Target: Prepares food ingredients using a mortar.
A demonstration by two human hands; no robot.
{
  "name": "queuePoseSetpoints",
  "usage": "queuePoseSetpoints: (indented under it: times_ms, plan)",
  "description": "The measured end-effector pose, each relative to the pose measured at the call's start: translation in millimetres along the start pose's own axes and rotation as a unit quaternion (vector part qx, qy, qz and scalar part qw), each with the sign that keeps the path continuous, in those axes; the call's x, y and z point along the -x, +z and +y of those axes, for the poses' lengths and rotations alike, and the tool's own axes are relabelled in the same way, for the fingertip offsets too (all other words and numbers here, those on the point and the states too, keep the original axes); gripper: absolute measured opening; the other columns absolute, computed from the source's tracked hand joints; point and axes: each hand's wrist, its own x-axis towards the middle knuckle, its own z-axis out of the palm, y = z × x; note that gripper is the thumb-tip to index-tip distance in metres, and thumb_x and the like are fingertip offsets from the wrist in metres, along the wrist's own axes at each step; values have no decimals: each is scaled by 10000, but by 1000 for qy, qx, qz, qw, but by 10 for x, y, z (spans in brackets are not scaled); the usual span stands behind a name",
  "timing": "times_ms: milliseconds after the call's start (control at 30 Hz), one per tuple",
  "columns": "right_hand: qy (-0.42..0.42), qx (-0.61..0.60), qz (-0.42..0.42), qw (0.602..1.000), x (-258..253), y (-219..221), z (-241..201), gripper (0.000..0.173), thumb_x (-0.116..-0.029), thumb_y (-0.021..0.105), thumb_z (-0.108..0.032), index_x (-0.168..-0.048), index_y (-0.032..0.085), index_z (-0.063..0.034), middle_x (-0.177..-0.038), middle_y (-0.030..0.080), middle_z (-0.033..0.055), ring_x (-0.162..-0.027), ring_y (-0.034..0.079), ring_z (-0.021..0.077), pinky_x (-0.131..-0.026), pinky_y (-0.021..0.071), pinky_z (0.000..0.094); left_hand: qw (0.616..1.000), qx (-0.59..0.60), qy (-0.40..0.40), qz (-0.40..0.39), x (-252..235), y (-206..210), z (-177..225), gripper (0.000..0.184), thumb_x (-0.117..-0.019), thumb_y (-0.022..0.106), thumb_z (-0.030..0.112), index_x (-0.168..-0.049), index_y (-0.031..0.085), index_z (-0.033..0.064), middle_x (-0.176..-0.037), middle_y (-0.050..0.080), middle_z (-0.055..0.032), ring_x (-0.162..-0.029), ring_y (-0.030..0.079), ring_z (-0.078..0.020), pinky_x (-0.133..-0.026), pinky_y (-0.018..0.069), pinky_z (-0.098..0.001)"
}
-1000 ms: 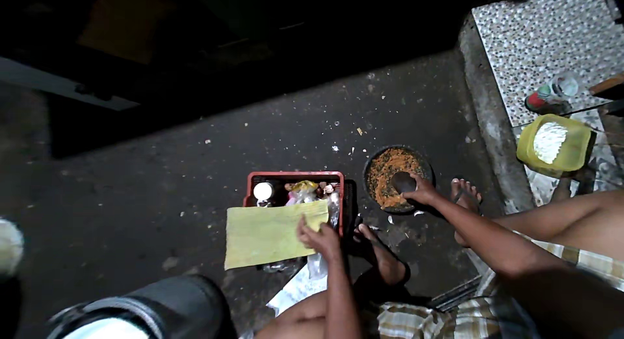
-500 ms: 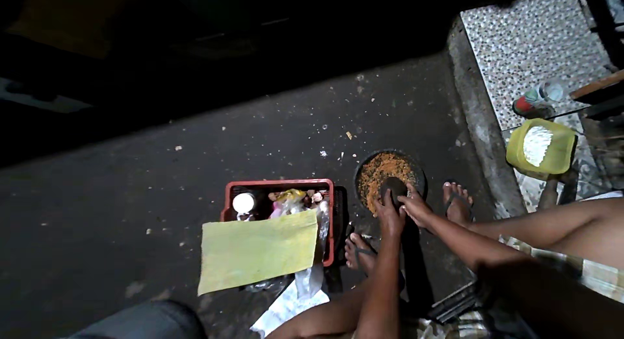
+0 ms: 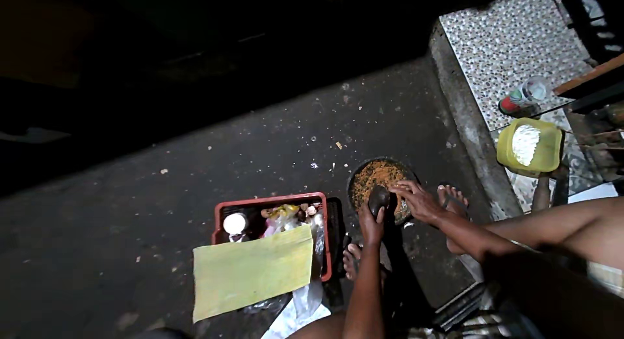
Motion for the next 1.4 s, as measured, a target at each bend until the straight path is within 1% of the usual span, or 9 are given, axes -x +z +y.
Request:
queuePoseSetpoints:
  times_ms: [200, 333, 500, 767, 1067, 1167, 1267, 1333, 1400]
  plan:
    - [-60, 52, -38, 996, -53, 15, -81, 716, -981, 501, 34, -1533, 472, -422, -1666, 330, 120, -1492, 357, 426, -1148, 378, 621, 999, 5, 54, 0, 288, -180, 22, 650, -995, 656, 219, -1523, 390, -49, -1501, 461, -285, -1396, 475, -366, -1177, 380, -456]
    - [-24, 33, -14, 999, -101, -14, -6, 688, -990, 508, 8, -1542, 464, -402, -1671, 303, 137, -1471, 362, 455, -1122, 387, 654, 993, -30, 109, 29, 493, -281, -31, 658, -981, 663, 234, -1516, 405, -51, -1478, 479, -294, -1387, 482, -374, -1173, 390, -458]
    - [-132, 31, -26, 990, 9, -155, -168, 719, -973, 510, 48, -1538, 474, -396, -1673, 309, 118, -1514, 319, 417, -1163, 352, 643, 981, -57, 174, 57, 645, -361, -28, 652, -951, 689, 205, -1486, 439, -73, -1438, 500, -307, -1354, 502, -398, -1156, 408, -462]
    - [-138, 58, -42, 988, -36, -276, -158, 845, -875, 612, 121, -1526, 482, -402, -1654, 346, 101, -1509, 319, 422, -1142, 366, 660, 960, -105, 250, 75, 782, -405, 35, 654, -895, 752, 164, -1462, 497, -39, -1430, 492, -332, -1281, 545, -460, -1088, 466, -513]
    - [-145, -22, -114, 983, -118, -351, -93, 694, -887, 559, 140, -1498, 548, -189, -1609, 415, 112, -1457, 402, 391, -1168, 372, 574, 947, -75, 302, 82, 885, -442, 95, 643, -926, 706, 217, -1456, 485, -71, -1462, 460, -354, -1345, 503, -453, -1131, 428, -494]
    - [-117, -10, -155, 981, -45, -397, -201, 499, -907, 576, 104, -1403, 559, 44, -1574, 447, 177, -1460, 397, 383, -1198, 333, 524, 965, 67, 241, 74, 890, -438, 194, 627, -970, 628, 185, -1477, 414, -116, -1475, 479, -306, -1371, 509, -307, -1154, 410, -391]
    - [-107, -52, -113, 986, -29, -444, -112, 365, -1064, 501, -167, -1366, 640, -16, -1484, 553, 189, -1410, 472, 385, -1188, 337, 559, 963, 245, 95, 61, 922, -474, 404, 561, -1045, 504, 139, -1538, 327, -64, -1462, 506, -245, -1255, 589, -199, -1051, 495, -344]
    - [-89, -94, -57, 990, -16, -481, -119, 395, -1094, 497, -333, -1296, 703, -62, -1389, 622, 181, -1334, 549, 351, -1159, 384, 549, 942, 328, 30, 72, 901, -465, 448, 493, -1095, 407, 178, -1524, 336, -55, -1294, 596, -211, -1065, 654, -171, -924, 562, -334]
    - [-104, -97, 34, 989, -45, -405, -105, 364, -1074, 540, -300, -1106, 762, -14, -1192, 690, 188, -1142, 653, 327, -1036, 493, 520, 913, 401, -21, 77, 867, -456, 515, 408, -1125, 335, 217, -1429, 416, -43, -1073, 625, -134, -863, 655, -132, -768, 579, -293]
